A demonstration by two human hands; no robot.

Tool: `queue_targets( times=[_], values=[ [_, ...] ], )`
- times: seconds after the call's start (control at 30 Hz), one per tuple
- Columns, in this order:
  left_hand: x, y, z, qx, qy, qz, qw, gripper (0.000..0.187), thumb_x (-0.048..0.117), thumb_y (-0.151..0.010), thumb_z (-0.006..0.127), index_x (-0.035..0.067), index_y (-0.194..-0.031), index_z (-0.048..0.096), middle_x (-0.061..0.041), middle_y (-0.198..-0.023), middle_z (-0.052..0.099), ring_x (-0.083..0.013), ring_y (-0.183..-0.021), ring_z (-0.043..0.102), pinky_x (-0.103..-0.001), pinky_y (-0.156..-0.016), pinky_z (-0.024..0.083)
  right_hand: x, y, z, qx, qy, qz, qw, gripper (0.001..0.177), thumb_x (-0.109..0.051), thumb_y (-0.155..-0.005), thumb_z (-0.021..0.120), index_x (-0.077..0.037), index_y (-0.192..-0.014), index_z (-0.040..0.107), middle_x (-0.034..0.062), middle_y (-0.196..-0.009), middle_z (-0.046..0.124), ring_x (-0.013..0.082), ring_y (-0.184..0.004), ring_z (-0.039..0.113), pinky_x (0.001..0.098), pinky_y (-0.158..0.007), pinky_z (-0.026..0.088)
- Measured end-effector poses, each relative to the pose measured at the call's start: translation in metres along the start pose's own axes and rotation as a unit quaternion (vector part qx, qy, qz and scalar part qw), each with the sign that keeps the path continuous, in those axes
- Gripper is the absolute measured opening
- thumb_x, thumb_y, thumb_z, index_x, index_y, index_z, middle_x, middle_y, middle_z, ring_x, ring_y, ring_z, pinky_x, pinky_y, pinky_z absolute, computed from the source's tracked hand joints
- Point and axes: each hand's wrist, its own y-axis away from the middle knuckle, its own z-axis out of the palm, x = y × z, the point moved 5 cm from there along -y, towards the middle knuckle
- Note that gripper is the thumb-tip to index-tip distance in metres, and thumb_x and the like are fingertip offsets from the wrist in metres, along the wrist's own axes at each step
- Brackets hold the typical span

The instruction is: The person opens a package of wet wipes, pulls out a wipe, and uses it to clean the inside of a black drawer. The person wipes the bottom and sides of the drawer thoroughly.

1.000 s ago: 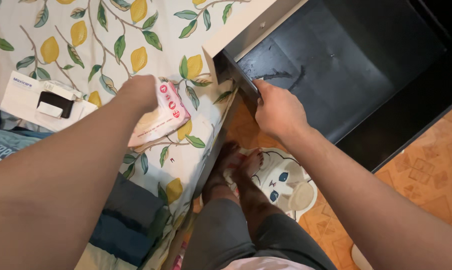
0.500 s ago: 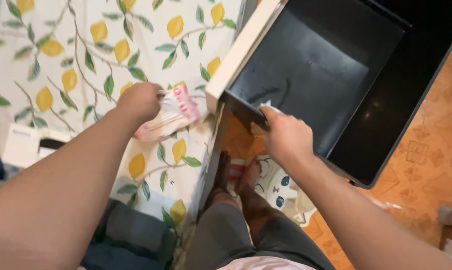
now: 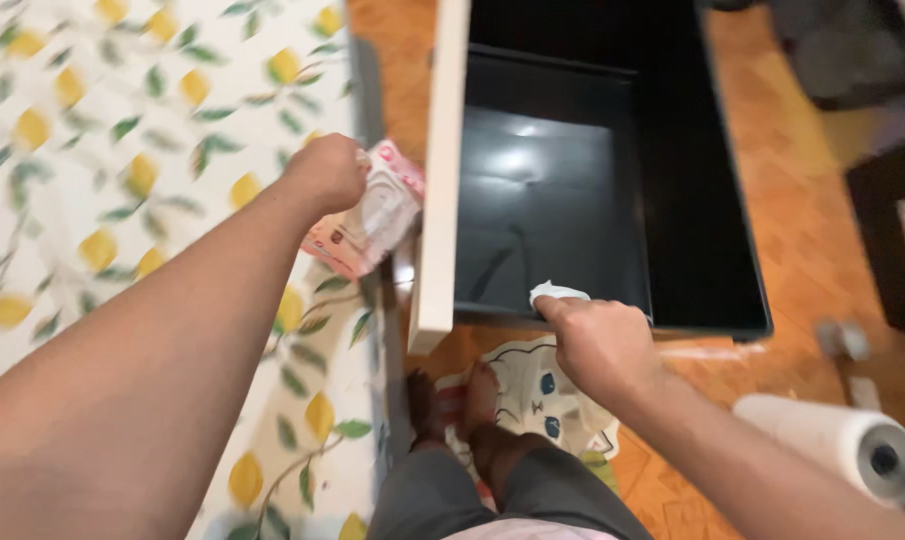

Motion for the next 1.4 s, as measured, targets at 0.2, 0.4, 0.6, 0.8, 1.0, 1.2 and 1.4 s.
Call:
queue_targets(
  times=[0.2, 0.4, 0.6, 0.8, 1.0, 1.2, 1.4],
  values=[
    [0.095, -0.061, -0.019, 0.020, -0.050, 0.128, 0.990, 0.026, 0.021, -0.099, 0.058, 0.003, -0.106, 0.076, -0.026, -0.103, 0.074, -0.0429, -0.092, 0.072, -0.049, -0.080, 0.058, 0.028, 0.005, -0.046, 0.025, 0.086, -0.055, 0.994, 0.027, -0.001, -0.074, 0.062, -0.010, -0.098, 0.070, 0.0076, -0.082, 0.075, 0.0285, -0.077, 0.074, 0.0419, -0.062, 0.058],
    [0.160, -0.040, -0.052, -0.017, 0.184, 0.013, 0.983, 0.025, 0.021, -0.092, 0.068, 0.004, -0.109, 0.071, -0.021, -0.099, 0.073, -0.0370, -0.089, 0.075, -0.048, -0.074, 0.059, 0.059, 0.001, -0.087, 0.025, 0.140, -0.011, 0.990, 0.017, -0.005, -0.080, 0.062, -0.010, -0.095, 0.070, 0.0060, -0.080, 0.074, 0.0289, -0.078, 0.073, 0.0421, -0.061, 0.057],
    [0.161, -0.046, -0.054, 0.056, 0.134, 0.019, 0.989, 0.032, 0.027, -0.091, 0.073, 0.002, -0.112, 0.070, -0.021, -0.104, 0.073, -0.0379, -0.094, 0.072, -0.047, -0.076, 0.057, 0.038, 0.025, -0.084, 0.116, 0.066, -0.006, 0.991, 0.024, -0.003, -0.074, 0.066, -0.010, -0.095, 0.073, 0.0059, -0.084, 0.076, 0.0270, -0.077, 0.075, 0.0399, -0.061, 0.057],
    [0.171, -0.055, -0.068, -0.018, 0.199, -0.096, 0.975, 0.028, 0.013, -0.092, 0.068, -0.003, -0.115, 0.070, -0.023, -0.113, 0.072, -0.0388, -0.100, 0.074, -0.046, -0.076, 0.061, 0.062, -0.002, -0.133, 0.037, 0.165, 0.028, 0.985, 0.023, -0.008, -0.084, 0.067, -0.019, -0.101, 0.077, 0.0016, -0.085, 0.078, 0.0184, -0.077, 0.075, 0.0360, -0.064, 0.059],
    [0.192, -0.069, -0.095, 0.014, 0.312, -0.088, 0.946, 0.030, 0.014, -0.091, 0.067, -0.003, -0.115, 0.068, -0.020, -0.110, 0.072, -0.0342, -0.097, 0.074, -0.047, -0.076, 0.059, 0.070, -0.012, -0.212, 0.033, 0.275, 0.007, 0.961, 0.029, -0.009, -0.082, 0.069, -0.020, -0.108, 0.077, 0.0005, -0.090, 0.078, 0.0183, -0.084, 0.076, 0.0354, -0.063, 0.060],
    [0.226, -0.115, -0.089, 0.009, 0.104, 0.060, 0.993, 0.029, 0.020, -0.098, 0.062, -0.004, -0.110, 0.073, -0.022, -0.108, 0.075, -0.0371, -0.093, 0.075, -0.046, -0.079, 0.059, 0.068, -0.003, -0.199, 0.053, 0.259, 0.035, 0.964, 0.035, -0.009, -0.082, 0.066, -0.018, -0.114, 0.076, 0.0019, -0.096, 0.079, 0.0181, -0.084, 0.076, 0.0356, -0.063, 0.060],
    [0.202, -0.127, -0.065, 0.010, 0.186, -0.026, 0.982, 0.024, 0.012, -0.091, 0.062, -0.002, -0.109, 0.072, -0.023, -0.103, 0.073, -0.0374, -0.093, 0.075, -0.046, -0.076, 0.059, 0.088, -0.018, -0.121, 0.008, 0.158, 0.131, 0.979, 0.028, -0.007, -0.083, 0.065, -0.017, -0.107, 0.074, 0.0036, -0.091, 0.077, 0.0226, -0.081, 0.075, 0.0402, -0.067, 0.060]
  ],
)
